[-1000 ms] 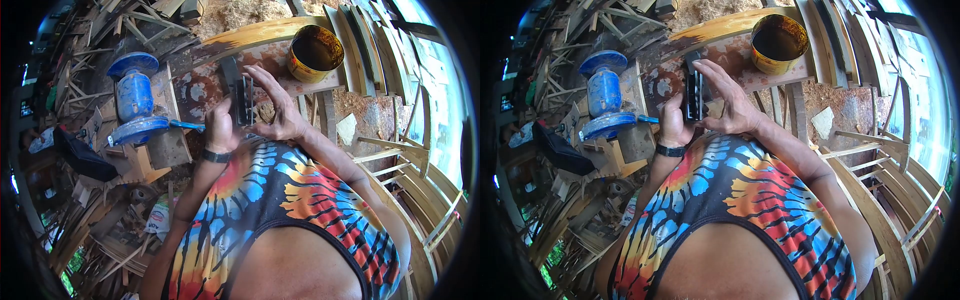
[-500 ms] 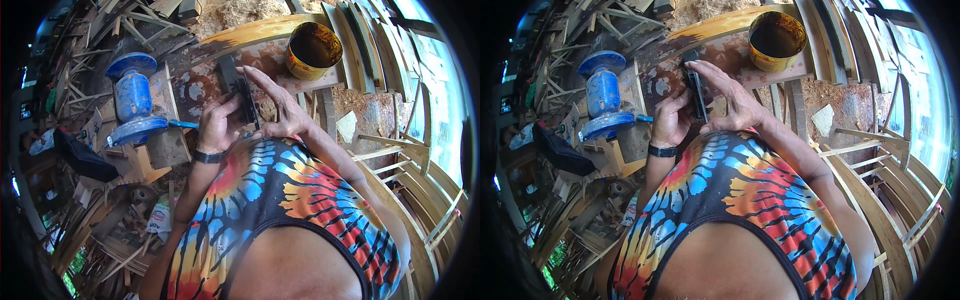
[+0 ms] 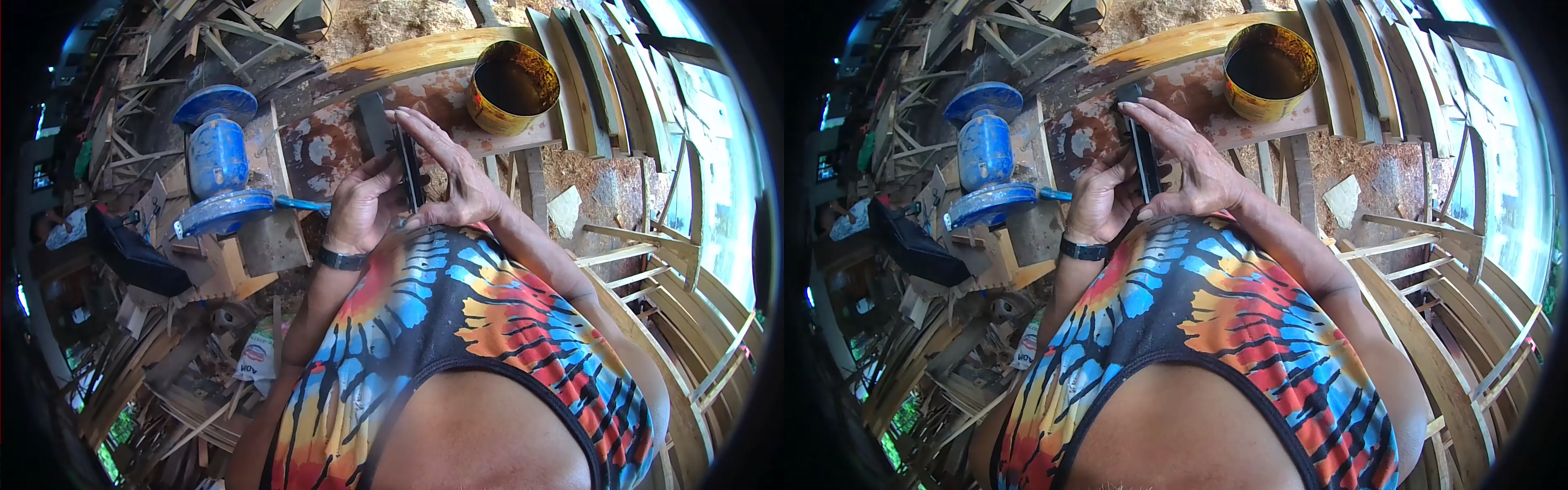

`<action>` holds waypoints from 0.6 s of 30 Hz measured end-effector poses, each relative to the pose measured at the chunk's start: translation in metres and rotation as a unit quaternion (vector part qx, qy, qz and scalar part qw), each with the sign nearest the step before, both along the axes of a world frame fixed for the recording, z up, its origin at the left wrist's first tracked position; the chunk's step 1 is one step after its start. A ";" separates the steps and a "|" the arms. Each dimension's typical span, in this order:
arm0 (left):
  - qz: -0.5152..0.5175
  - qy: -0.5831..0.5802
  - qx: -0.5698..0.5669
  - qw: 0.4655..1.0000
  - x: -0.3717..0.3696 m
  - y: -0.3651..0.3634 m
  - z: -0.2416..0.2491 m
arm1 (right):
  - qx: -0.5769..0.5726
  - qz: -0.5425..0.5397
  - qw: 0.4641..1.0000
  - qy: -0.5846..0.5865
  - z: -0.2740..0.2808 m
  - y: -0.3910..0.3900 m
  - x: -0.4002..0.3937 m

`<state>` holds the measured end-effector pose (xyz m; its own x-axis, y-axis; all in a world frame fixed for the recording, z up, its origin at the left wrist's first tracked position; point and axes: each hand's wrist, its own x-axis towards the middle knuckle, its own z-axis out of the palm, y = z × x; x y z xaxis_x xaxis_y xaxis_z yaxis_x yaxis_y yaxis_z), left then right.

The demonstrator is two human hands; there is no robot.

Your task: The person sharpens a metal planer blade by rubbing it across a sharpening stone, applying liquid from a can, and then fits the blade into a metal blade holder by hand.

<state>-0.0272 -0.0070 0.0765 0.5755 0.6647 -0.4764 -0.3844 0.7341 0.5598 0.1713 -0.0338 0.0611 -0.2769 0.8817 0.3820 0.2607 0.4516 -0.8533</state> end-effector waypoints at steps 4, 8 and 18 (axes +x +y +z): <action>-0.003 -0.001 0.006 1.000 -0.001 0.000 -0.001 | 0.000 0.005 1.000 -0.002 0.000 0.000 0.001; -0.013 0.002 0.018 1.000 -0.002 0.001 -0.005 | -0.017 0.008 0.999 0.037 -0.008 -0.001 -0.002; -0.021 -0.039 -0.002 0.999 -0.004 0.003 -0.014 | -0.038 0.014 0.996 0.083 -0.007 0.000 -0.002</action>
<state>-0.0310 -0.0044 0.0622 0.6384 0.6373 -0.4315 -0.3958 0.7527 0.5261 0.1693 -0.0335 0.0538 -0.2399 0.9030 0.3564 0.1021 0.3885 -0.9158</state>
